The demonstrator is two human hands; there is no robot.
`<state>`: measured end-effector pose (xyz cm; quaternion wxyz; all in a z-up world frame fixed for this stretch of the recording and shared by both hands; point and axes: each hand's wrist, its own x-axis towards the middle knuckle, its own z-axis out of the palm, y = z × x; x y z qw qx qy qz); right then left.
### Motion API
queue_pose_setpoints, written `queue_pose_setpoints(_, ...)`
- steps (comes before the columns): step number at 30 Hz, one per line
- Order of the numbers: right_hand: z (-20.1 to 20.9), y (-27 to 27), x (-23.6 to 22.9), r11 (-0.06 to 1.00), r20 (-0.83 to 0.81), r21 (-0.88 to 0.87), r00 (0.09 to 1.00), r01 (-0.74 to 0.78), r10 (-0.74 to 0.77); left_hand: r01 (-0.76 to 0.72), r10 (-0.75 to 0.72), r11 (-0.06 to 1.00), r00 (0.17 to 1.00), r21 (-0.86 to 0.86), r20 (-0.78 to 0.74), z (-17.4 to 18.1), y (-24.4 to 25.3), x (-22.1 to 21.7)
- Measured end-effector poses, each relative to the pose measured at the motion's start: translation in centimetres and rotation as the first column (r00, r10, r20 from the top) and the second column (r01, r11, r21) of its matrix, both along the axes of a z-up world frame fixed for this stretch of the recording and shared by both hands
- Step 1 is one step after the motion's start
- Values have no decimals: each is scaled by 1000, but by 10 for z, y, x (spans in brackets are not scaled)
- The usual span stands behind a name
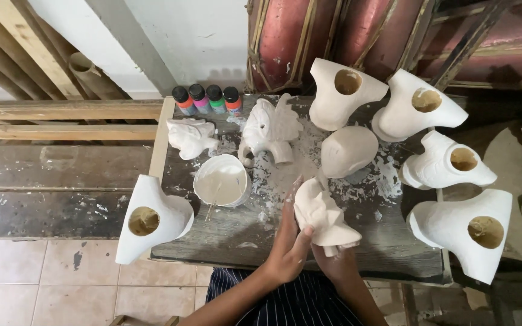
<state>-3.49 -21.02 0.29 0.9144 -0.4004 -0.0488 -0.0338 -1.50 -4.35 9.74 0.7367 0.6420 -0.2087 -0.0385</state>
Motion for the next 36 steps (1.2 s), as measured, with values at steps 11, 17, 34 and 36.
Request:
queue_pose_setpoints(11,-63,-19,25,981,120,-173,990,89,-69,60,-59,993,998,-99,8,18,0,-2)
queue_pose_setpoints(17,23,6,23,956,192,-255,977,143,-95,46,-49,996,998,-79,-38,10,5,2)
queue_pose_setpoints(34,83,10,11,835,367,-450,918,316,-150,-30,-93,912,956,-409,-277,-20,9,-2)
queue_pose_setpoints(36,97,1,6,858,83,-450,968,249,-238,-74,-11,941,969,-331,-248,-26,11,0)
